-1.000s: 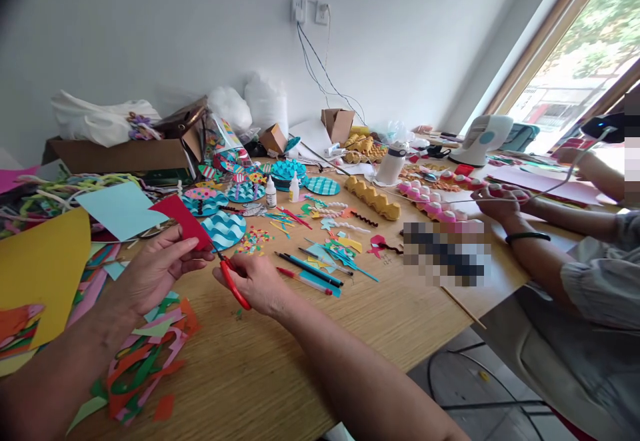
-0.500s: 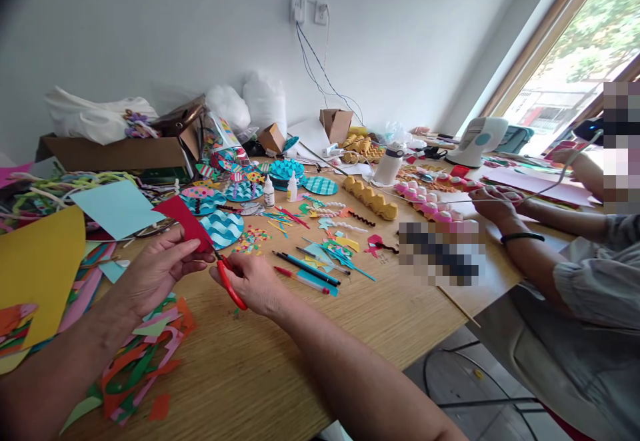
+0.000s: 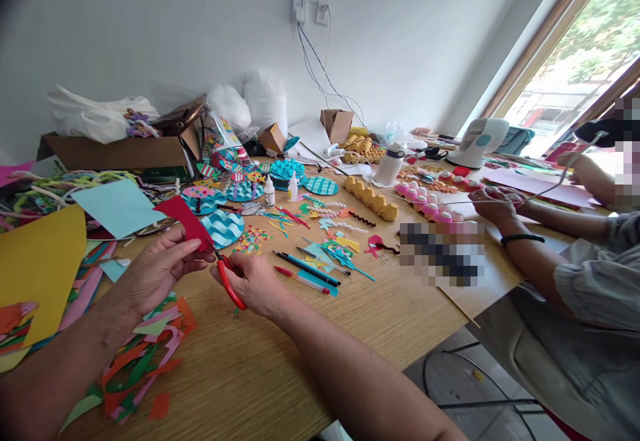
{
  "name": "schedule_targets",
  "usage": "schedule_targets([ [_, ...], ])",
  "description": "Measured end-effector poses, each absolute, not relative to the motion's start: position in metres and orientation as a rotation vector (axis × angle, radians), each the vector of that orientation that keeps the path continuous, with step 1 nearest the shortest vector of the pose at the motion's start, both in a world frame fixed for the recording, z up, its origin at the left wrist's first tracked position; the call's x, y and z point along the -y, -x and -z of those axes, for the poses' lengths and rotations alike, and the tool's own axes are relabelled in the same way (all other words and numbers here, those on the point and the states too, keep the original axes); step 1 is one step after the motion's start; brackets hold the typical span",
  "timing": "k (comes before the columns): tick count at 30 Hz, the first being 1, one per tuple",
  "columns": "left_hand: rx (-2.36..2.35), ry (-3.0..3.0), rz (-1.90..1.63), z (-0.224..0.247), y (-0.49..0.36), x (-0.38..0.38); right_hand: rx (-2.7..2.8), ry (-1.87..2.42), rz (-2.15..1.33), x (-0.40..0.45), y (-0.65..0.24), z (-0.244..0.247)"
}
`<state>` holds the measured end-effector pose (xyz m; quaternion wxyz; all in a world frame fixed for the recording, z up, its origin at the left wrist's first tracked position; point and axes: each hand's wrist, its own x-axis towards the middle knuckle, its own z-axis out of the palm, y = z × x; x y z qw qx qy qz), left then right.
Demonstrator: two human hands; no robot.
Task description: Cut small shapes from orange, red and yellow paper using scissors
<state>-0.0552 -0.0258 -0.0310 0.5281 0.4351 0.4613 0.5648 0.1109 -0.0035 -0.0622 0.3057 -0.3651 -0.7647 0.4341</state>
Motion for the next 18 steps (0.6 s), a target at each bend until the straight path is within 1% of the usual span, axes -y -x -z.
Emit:
schedule_targets([
  [11, -1.090, -1.027, -1.343, 0.0327, 0.0568, 0.0242, 2.074, 0.966, -1.023, 0.0010, -0.1106, 0.0671],
  [18, -1.122, -0.994, -1.340, 0.0335, 0.0579, 0.0245, 2.072, 0.980, -1.059, 0.0017, -0.1094, 0.0677],
])
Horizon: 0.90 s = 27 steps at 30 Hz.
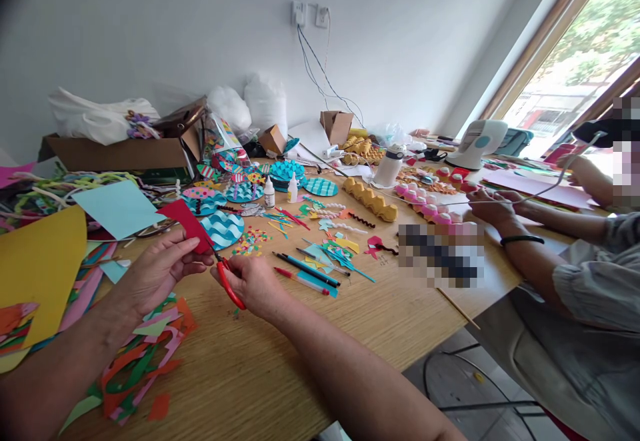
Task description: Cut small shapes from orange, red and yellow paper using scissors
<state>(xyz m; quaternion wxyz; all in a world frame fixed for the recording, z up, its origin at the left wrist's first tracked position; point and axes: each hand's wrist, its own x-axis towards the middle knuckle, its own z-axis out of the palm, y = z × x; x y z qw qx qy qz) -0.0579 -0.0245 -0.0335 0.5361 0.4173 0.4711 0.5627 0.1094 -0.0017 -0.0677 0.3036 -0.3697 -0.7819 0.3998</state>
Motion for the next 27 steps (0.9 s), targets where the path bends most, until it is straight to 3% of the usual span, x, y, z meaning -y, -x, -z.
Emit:
schedule_targets([
  [27, -1.152, -0.924, -1.239, 0.0318, 0.0520, 0.0298, 2.051, 0.981, -1.094, 0.0019, -0.1078, 0.0732],
])
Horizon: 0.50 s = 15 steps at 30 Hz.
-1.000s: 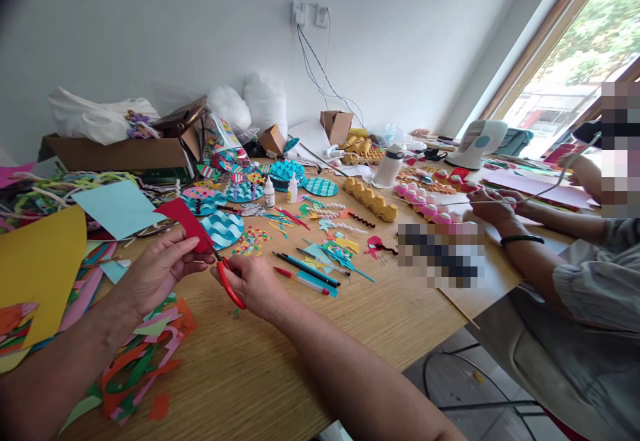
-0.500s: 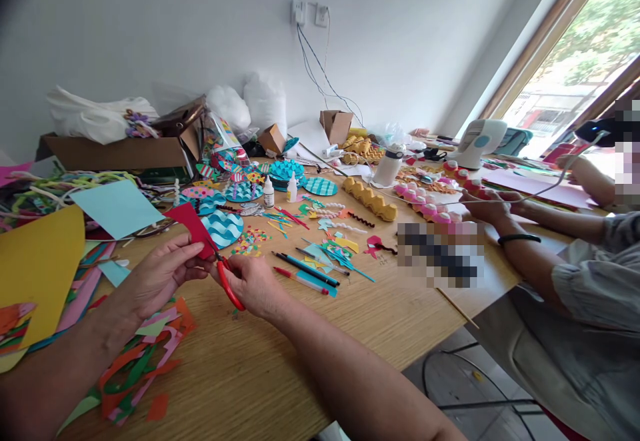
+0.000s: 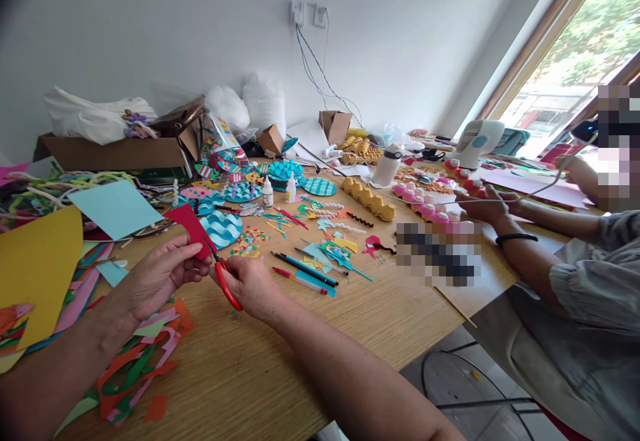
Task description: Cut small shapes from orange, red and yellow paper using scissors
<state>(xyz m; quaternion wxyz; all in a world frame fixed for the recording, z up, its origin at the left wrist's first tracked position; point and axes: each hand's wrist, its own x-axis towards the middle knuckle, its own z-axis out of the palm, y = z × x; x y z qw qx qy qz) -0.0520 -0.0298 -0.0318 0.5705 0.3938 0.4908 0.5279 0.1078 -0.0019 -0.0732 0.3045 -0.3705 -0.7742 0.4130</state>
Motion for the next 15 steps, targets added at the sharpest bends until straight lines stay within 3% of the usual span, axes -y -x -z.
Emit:
schedule_targets([
  [15, -1.090, -0.834, -1.200, 0.0320, 0.0491, 0.0302, 2.043, 0.972, -1.104, 0.0007, -0.1069, 0.0764],
])
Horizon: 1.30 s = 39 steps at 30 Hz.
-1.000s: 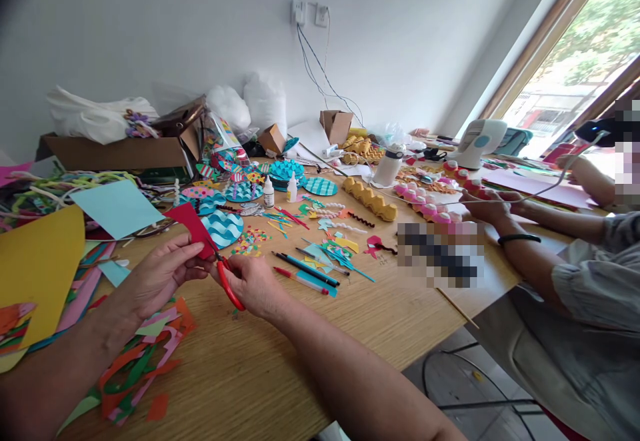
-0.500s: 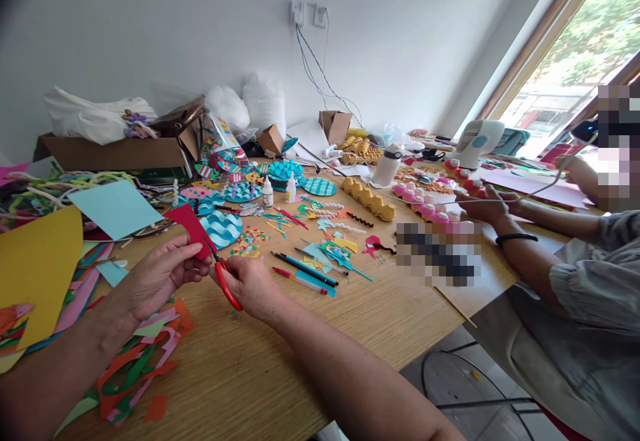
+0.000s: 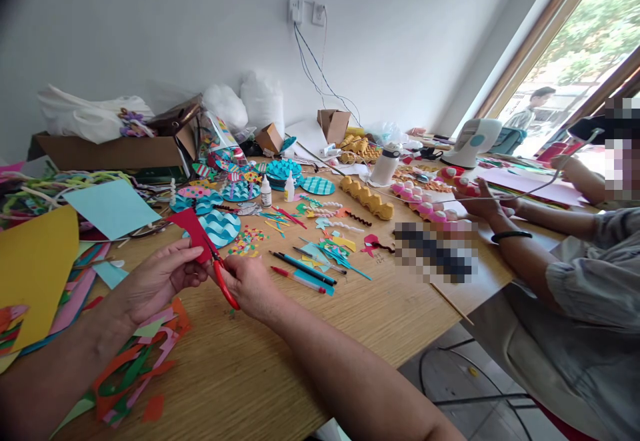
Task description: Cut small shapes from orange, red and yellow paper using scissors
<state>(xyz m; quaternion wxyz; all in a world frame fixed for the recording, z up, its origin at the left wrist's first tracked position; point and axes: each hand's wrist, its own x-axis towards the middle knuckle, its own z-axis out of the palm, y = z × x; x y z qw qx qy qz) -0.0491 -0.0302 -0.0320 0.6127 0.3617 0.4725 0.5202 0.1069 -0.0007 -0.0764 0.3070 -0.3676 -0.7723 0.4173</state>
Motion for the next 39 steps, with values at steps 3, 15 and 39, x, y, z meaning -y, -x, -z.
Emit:
schedule_targets([
  [3, -1.097, -0.846, -1.192, 0.0328, 0.0500, 0.0299, 2.048, 0.971, -1.104, 0.0005, -0.1070, 0.0768],
  [15, -1.151, -0.889, -1.284, 0.0346, 0.0583, 0.0245, 2.084, 0.961, -1.076, 0.0013, -0.1050, 0.0772],
  [39, -1.144, -0.912, -1.261, 0.0400, 0.0531, 0.0278, 2.035, 1.009, -1.165, 0.0007, -0.1027, 0.0816],
])
